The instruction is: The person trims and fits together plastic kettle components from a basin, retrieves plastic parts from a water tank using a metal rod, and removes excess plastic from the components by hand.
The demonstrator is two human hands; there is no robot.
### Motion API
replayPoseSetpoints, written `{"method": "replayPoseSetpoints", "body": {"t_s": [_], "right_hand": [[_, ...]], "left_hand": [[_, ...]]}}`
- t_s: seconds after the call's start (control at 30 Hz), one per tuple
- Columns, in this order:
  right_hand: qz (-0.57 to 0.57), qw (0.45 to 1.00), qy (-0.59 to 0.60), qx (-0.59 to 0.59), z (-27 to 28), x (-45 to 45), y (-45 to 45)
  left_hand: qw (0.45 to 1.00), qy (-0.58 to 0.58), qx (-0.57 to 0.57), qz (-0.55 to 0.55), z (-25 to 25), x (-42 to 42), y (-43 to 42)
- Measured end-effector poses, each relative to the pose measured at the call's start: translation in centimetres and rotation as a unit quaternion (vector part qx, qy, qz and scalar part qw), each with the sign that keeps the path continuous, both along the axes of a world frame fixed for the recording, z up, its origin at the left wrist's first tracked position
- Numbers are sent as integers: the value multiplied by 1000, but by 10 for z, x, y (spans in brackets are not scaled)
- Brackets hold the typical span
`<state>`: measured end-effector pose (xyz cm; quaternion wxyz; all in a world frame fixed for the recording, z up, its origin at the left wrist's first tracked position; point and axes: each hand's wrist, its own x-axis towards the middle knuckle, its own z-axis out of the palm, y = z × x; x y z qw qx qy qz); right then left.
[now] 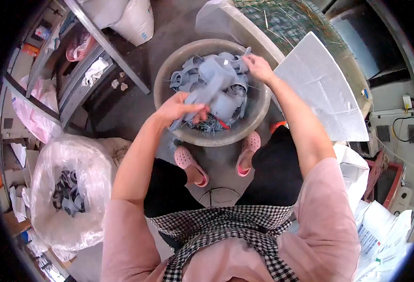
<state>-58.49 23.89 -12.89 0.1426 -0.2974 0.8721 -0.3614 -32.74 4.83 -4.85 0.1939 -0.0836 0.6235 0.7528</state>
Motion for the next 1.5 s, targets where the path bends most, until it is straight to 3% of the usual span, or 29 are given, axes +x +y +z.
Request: {"method": "replayPoseSetpoints", "body": {"t_s": [0.03,0.07,0.13,0.17,0.23,0.3,0.37,0.4,0.5,0.57,0.63,0.7,0.77,0.83,0.93,1.13,1.23,1.3,1.37,1.4,1.43,1.5], "right_hand": [[-14,991,-93,-93,18,0,-6],[-20,991,-93,-93,33,5,-7],[78,910,-370,-168,79,27,-6],[76,910,-370,-170,74,27,-6],[233,817,-512,-123,71,33,-8],[249,817,-501,-140,68,28,-3],[222,883,-406,-78,61,18,-2],[194,946,-242,-90,72,31,-5],[173,971,-165,-18,87,42,-7],[186,966,-177,-31,87,40,-6],[148,940,-306,-42,88,31,-9],[149,948,-280,-29,84,34,-10],[201,969,-142,41,77,38,-14],[218,971,-89,-31,67,42,-19],[145,989,15,-13,50,48,-20],[142,989,-30,37,10,58,-4],[146,987,-62,-6,15,57,-5],[179,983,-16,43,25,49,-8],[145,983,-111,-20,39,45,-5],[181,955,-232,-19,51,38,-2],[145,901,-400,-83,68,37,2],[91,879,-445,-147,90,25,14]], "left_hand": [[1000,1,0,-5,4,3,0],[998,19,-33,-45,7,5,-1],[993,55,-81,-72,6,9,2],[992,54,-81,-75,6,11,1],[994,28,-100,-34,6,14,-8],[994,59,-92,5,6,16,-12],[992,87,-82,43,4,15,-13],[987,108,-102,54,3,13,-13],[981,123,-141,60,4,9,-11],[989,98,-105,29,3,8,-16],[989,91,-112,11,7,6,-21],[989,87,-122,-5,9,5,-21],[990,67,-123,-12,7,6,-18],[991,59,-123,-2,7,7,-16],[992,50,-118,16,0,10,-12],[994,-33,-103,10,-17,12,5],[993,15,-113,-20,-15,9,2],[988,27,-149,-18,-16,8,-1],[972,49,-225,35,-10,6,0],[972,69,-223,25,-9,6,-5],[971,74,-224,24,-9,8,-12],[979,70,-193,18,-6,17,-26]]}}
